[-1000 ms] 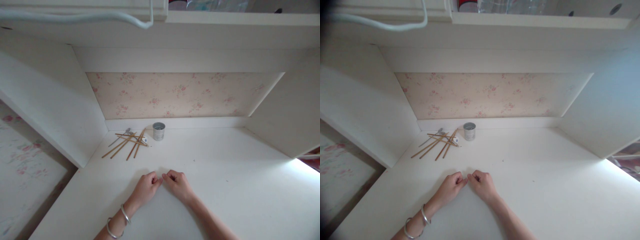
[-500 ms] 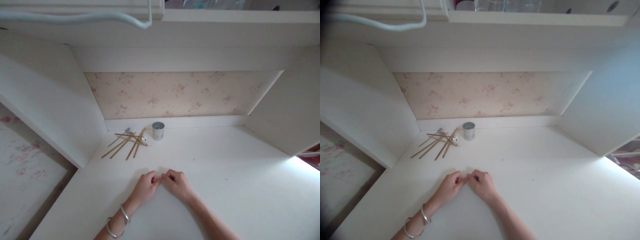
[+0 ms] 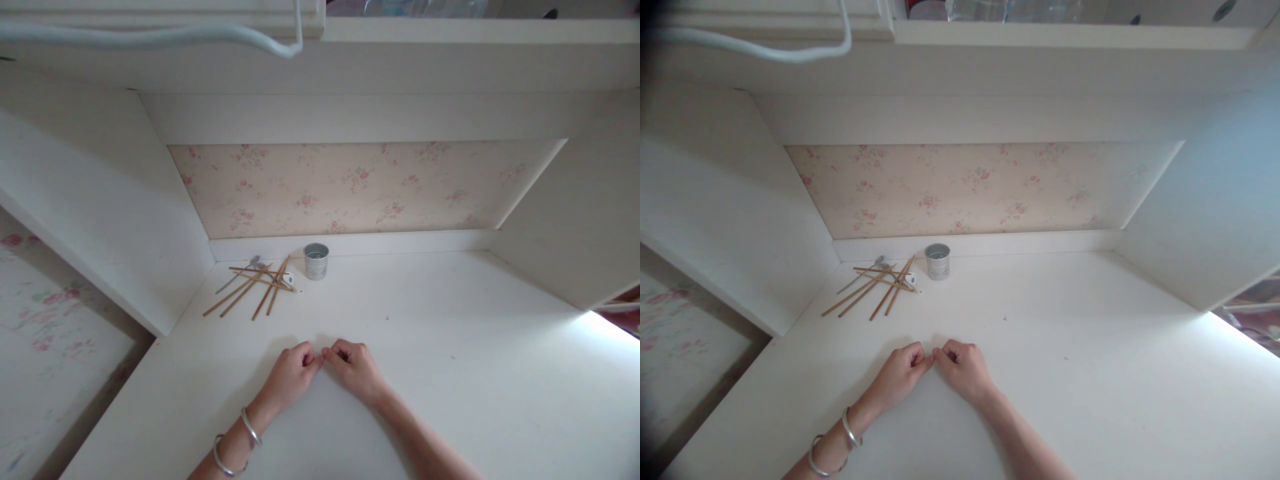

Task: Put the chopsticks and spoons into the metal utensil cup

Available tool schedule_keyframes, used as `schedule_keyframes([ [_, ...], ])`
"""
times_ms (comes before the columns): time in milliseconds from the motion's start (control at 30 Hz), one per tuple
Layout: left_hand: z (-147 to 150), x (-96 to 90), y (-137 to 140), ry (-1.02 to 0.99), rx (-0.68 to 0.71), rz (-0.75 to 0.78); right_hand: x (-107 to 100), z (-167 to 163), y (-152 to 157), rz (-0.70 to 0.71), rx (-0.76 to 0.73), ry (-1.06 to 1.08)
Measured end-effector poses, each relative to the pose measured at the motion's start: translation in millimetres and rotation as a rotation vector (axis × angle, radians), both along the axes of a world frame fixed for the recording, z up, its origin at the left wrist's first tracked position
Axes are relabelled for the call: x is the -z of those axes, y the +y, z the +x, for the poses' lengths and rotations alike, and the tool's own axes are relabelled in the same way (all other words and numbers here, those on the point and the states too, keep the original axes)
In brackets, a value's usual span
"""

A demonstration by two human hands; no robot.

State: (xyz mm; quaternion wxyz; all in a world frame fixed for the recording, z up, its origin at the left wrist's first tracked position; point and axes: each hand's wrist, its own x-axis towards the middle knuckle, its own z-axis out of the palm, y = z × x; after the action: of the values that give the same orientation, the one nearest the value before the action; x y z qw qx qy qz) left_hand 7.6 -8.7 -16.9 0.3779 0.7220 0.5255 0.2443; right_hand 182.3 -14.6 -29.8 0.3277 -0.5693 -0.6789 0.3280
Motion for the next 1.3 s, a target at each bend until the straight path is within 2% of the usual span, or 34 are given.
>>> schedule_keyframes([
  [567, 0.3, -0.2, -0.5, -0.007, 0.0, 0.013, -2.0, -0.4, -0.7, 0.008, 0.008, -0.012],
  [633, -5.3, -3.4, 8.7, -0.015, -0.041, 0.072, -1.2, -0.4, -0.6, -0.004, 0.019, -0.008],
  [733, -22.8, -13.4, 42.7, 0.031, -0.183, 0.291, 0.4, 0.2, 1.2, -0.032, 0.023, -0.014],
  [800, -37.9, -22.4, 76.9, 0.126, -0.244, 0.445, 1.1, 1.1, 3.4, -0.04, 0.015, -0.012],
  [867, -52.2, -31.0, 114.7, 0.276, -0.282, 0.535, 1.3, 2.3, 5.9, -0.041, 0.012, -0.002],
  [967, -68.4, -40.3, 166.3, 0.53, -0.326, 0.481, 1.3, 4.0, 9.1, -0.03, 0.022, 0.022],
  [1067, -78.7, -43.9, 202.5, 0.644, -0.299, 0.372, 0.6, 4.9, 11.0, -0.012, 0.033, 0.04],
  [1200, -85.0, -40.0, 227.8, 0.751, -0.221, 0.223, -0.2, 5.5, 12.6, 0.013, 0.034, 0.06],
  [1300, -85.0, -32.6, 236.7, 0.752, -0.174, 0.223, 0.8, 6.2, 14.1, 0.018, 0.051, 0.083],
])
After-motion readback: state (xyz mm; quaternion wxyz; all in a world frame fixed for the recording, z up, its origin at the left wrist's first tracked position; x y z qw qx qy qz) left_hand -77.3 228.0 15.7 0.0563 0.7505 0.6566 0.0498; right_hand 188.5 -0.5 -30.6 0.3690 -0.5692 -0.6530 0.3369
